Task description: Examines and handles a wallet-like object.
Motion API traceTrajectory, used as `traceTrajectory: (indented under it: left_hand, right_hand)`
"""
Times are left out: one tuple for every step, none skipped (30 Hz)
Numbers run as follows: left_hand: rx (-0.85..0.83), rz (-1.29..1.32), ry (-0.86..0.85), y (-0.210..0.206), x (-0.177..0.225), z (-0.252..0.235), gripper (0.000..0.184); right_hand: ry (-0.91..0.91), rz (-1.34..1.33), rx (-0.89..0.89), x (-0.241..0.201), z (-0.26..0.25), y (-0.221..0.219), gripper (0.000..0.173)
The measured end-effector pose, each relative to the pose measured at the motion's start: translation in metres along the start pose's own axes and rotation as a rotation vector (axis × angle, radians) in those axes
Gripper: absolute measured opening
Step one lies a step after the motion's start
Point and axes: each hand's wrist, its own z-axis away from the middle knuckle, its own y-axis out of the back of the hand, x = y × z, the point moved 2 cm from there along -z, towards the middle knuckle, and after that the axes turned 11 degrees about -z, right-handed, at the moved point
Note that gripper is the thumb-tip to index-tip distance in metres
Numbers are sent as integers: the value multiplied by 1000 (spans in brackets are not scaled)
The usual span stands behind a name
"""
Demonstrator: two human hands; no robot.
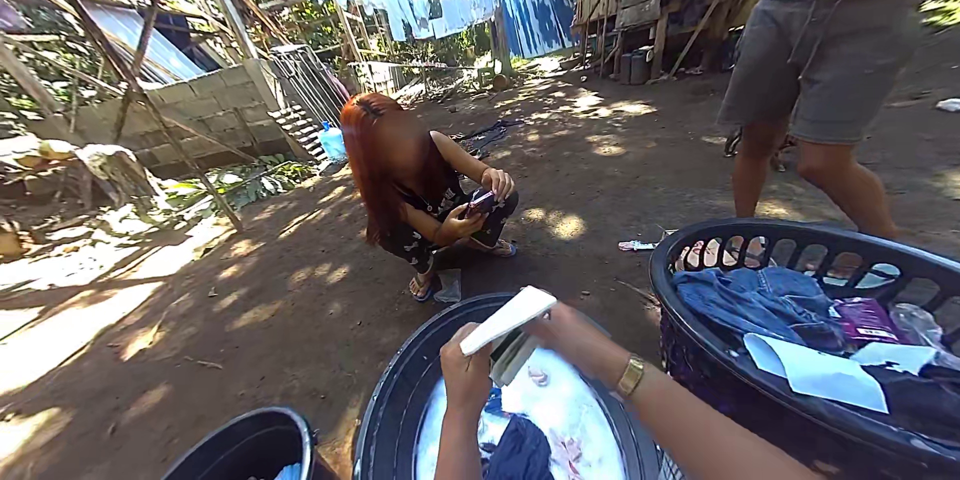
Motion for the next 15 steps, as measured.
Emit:
traceTrajectory:
  left_hand:
    - [24, -17, -11, 1, 3, -1, 41]
    - [59, -13, 34, 2, 6, -1, 38]
    - [100, 12, 127, 3, 10, -1, 33]
    - [142, 50, 248, 4, 14, -2, 29]
    - [184, 106, 373, 5, 16, -5, 27]
    - [224, 184, 487, 5, 18, -8, 29]
    - [264, 272, 584, 7, 18, -11, 31]
    - [292, 366, 666, 8, 17, -14, 35]
    - [304, 471, 724, 10, 15, -16, 41]
    - [315, 586, 766, 12, 14, -18, 46]
    - [325, 690, 797, 14, 12, -20, 51]
    - [328, 762, 813, 16, 11, -21, 54]
    - [332, 807, 821, 18, 9, -21, 56]
    - [342, 825, 834, 19, 8, -21, 55]
    - [354, 836, 846, 20, 7, -21, 55]
  right_hand:
    - [-9, -51, 55, 5, 0, -7, 63]
    - [6, -88, 88, 10, -1, -10, 65]
    - [31, -115, 92, 13, -3, -10, 72]
    - [66, -123, 81, 14, -3, -9, 79]
    - [90, -129, 57, 13, -3, -8, 86]
    - [104, -142, 30, 11, -1, -8, 89]
    - [109, -159, 2, 10, 0, -7, 90]
    - [111, -164, -28, 9, 0, -6, 92]
    - [112, -157, -51, 8, 0, -5, 92]
    - [110, -146, -71, 8, 0, -3, 89]
    - [101, -138, -91, 8, 0, -1, 83]
    - [86, -145, -103, 6, 0, 0, 76]
    - [76, -164, -103, 5, 0, 1, 68]
    - [67, -181, -103, 3, 1, 2, 62]
    - [55, -194, -110, 1, 1, 2, 57]
